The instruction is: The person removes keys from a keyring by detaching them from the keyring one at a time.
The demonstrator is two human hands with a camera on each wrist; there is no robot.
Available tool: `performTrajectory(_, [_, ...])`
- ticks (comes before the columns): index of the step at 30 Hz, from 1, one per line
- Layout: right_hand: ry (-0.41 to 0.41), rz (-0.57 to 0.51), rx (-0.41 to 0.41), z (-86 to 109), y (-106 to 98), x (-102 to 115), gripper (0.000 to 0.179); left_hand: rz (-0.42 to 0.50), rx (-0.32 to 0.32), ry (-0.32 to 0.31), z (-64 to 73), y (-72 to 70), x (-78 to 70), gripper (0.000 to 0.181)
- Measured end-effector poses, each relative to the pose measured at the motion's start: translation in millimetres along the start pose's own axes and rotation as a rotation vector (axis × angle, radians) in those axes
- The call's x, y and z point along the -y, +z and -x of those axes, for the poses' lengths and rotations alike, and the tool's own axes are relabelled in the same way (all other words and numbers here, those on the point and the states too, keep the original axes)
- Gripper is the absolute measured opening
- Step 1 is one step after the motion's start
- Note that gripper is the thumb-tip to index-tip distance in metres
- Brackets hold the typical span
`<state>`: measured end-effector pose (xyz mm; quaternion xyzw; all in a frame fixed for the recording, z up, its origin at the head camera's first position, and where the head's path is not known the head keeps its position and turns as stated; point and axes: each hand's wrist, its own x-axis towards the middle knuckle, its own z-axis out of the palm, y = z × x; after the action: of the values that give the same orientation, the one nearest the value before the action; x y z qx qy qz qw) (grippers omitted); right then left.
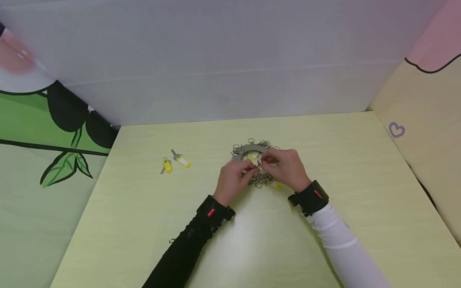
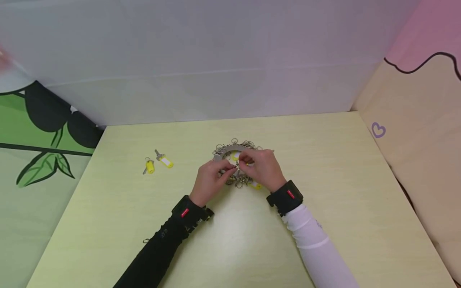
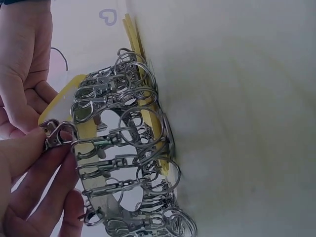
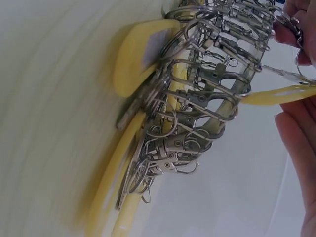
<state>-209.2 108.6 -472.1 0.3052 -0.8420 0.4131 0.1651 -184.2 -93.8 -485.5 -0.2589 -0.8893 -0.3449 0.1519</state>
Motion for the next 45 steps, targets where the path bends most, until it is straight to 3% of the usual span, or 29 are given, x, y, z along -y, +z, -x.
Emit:
performTrajectory(7, [-0.01, -0.054, -0.03, -1.6, -1.4, -1.3, 0.009, 0.022, -0.021, 0.005, -1.2, -0.7, -1.9, 0.006])
performTrajectory(13, [0.11, -0.105, -0.068, -0.9, 2.2, -1.6, 0.008, 0.004, -0.005, 0.042, -3.3, 0.4, -0.1, 0.005])
performTrajectory(20, [0.185, -0.166, -0.104, 1.4, 8.6, 0.4, 0.01, 0.054, -0.03, -0.037, -2.8, 3.4, -3.6, 0.011])
performTrajectory(24, [0.202, -0.173, -0.071, 1.1, 8.4, 2.0, 0.01, 0.075, -0.065, -0.07, -2.9, 5.0, -6.2, 0.009])
performTrajectory(28, [0.219, -0.171, 0.019, 0.2, 3.0, 3.5, 0.008, 0.086, -0.078, -0.078, -2.0, 6.5, -6.2, 0.008])
performTrajectory(31, [0.172, -0.092, 0.094, -0.6, -2.1, 3.7, 0.008, 0.07, -0.061, -0.067, -0.8, 6.6, -6.2, 0.008])
performTrajectory(34, [0.042, 0.05, 0.139, -1.2, -5.2, 3.3, 0.01, 0.03, -0.039, -0.04, 0.6, 5.5, -7.2, 0.007])
performTrajectory(36, [-0.05, 0.119, 0.136, -1.6, -5.1, 3.3, 0.012, 0.007, -0.037, -0.025, 1.6, 5.0, -7.5, 0.006])
performTrajectory(38, [-0.091, 0.144, 0.106, -1.5, -3.2, 3.0, 0.013, 0.016, -0.048, -0.032, 2.3, 4.5, -7.6, 0.007])
performTrajectory(40, [-0.062, 0.116, 0.063, -1.1, -0.1, 3.0, 0.011, 0.036, -0.068, -0.043, 2.7, 4.8, -6.5, 0.007])
performTrajectory(45, [0.154, -0.062, -0.029, -0.2, 6.2, 5.4, 0.005, 0.026, -0.12, -0.029, 1.2, 4.8, -4.9, 0.008])
